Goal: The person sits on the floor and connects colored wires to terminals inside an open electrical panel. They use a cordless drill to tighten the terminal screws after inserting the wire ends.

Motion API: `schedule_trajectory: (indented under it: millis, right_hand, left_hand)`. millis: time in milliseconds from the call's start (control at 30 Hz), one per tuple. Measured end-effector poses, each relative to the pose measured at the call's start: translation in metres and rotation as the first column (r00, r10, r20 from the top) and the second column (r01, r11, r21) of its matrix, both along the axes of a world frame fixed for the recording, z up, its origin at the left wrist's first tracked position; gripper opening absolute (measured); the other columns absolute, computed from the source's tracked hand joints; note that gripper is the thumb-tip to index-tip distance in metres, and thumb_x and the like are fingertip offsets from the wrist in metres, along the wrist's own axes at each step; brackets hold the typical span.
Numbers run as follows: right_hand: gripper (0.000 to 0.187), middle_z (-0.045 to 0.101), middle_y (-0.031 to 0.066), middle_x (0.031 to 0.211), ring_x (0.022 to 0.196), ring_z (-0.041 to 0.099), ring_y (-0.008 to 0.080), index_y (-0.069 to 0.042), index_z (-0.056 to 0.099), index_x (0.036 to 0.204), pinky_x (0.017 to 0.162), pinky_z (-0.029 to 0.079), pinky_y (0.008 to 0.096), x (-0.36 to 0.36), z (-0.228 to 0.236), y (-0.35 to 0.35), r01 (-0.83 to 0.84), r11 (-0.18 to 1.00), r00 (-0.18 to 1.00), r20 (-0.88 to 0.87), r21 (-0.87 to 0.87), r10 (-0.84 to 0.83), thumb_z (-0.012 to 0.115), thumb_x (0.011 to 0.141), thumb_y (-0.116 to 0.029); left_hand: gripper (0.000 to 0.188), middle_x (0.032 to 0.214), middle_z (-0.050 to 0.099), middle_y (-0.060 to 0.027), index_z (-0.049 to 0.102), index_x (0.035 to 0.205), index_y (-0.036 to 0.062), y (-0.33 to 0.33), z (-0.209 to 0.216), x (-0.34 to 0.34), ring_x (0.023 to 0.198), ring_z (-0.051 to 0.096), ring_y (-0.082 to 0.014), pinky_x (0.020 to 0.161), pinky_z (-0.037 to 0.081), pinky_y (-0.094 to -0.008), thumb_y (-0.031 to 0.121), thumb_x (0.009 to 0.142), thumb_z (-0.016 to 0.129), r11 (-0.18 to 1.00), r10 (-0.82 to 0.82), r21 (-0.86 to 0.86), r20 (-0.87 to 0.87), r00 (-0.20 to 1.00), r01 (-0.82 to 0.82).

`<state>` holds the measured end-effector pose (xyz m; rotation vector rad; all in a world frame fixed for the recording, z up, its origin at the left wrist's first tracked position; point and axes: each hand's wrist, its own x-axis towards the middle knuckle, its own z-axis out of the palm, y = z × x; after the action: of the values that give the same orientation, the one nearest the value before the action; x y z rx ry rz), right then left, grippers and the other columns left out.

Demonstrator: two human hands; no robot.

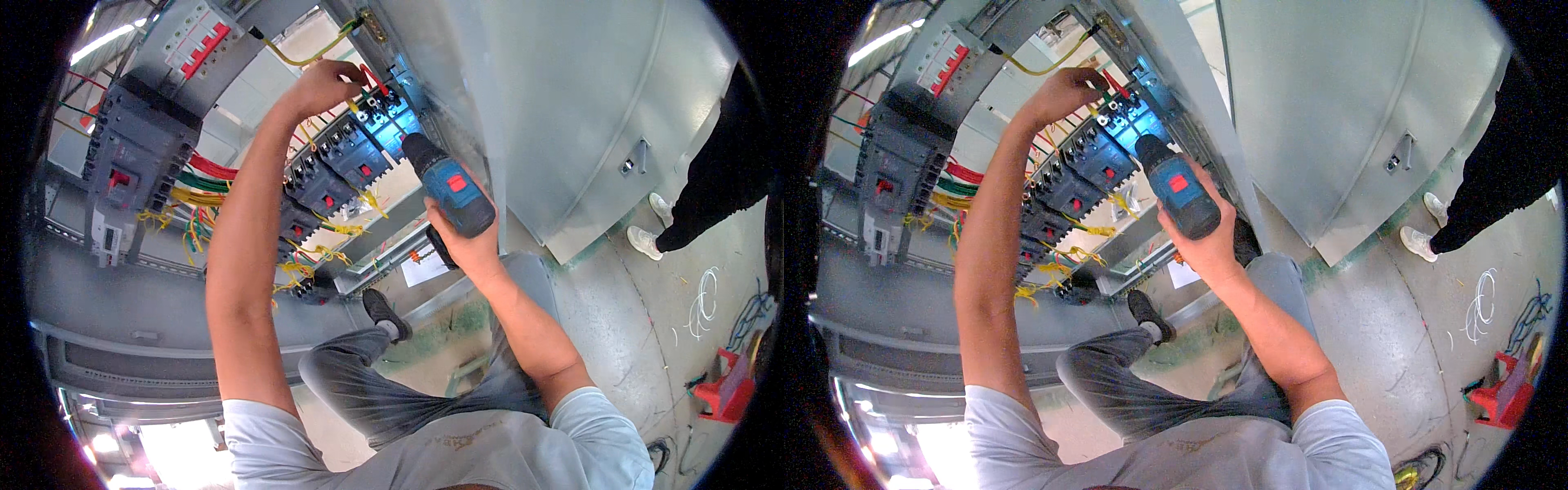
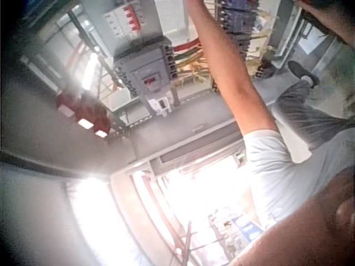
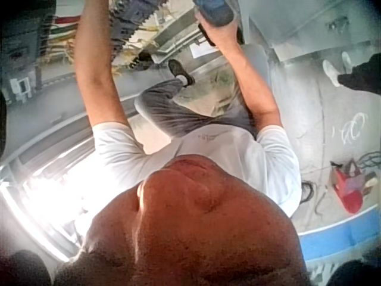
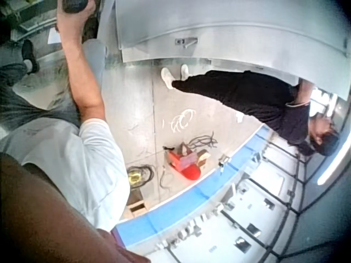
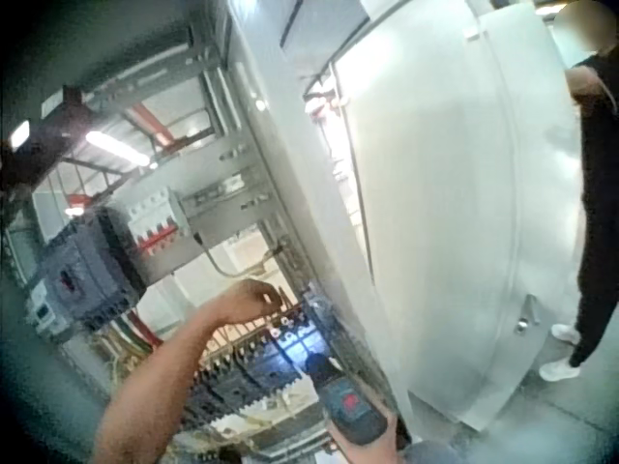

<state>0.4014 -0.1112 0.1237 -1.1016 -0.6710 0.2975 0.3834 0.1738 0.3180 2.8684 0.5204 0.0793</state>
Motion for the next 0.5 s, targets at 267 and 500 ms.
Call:
schedule_trajectory:
  millis: [267,500]
  right_hand:
    - [0.063,0.072,0.0117,0.117,0.105,0.066,0.0131,0.002,0.056,0.140,0.098,0.052,0.0324,0.000,-0.007,-0.004,-0.033,0.998,0.999,-0.035,0.060,0.035,0.081,0.081,-0.004]
    - [0.065,0.071,0.0115,0.119,0.107,0.066,0.0126,0.002,0.055,0.141,0.097,0.052,0.0321,0.004,-0.020,-0.003,-0.021,0.996,0.999,0.038,0.084,0.018,0.080,0.081,-0.004]
  left_hand:
    - [0.032,0.099,0.075,-0.0141,0.073,0.108,0.0036,0.009,0.000,-0.007,0.090,0.071,-0.0241,0.083,0.055,-0.0381,0.030,0.089,0.074,1.000,-0.014,0.023,0.049,0.999,0.013]
    - [0.028,0.105,0.073,-0.0180,0.074,0.105,0.0066,-0.019,-0.022,-0.011,0.097,0.070,-0.0382,0.086,0.054,-0.0463,0.028,0.087,0.073,0.965,-0.018,0.261,0.188,0.982,-0.033]
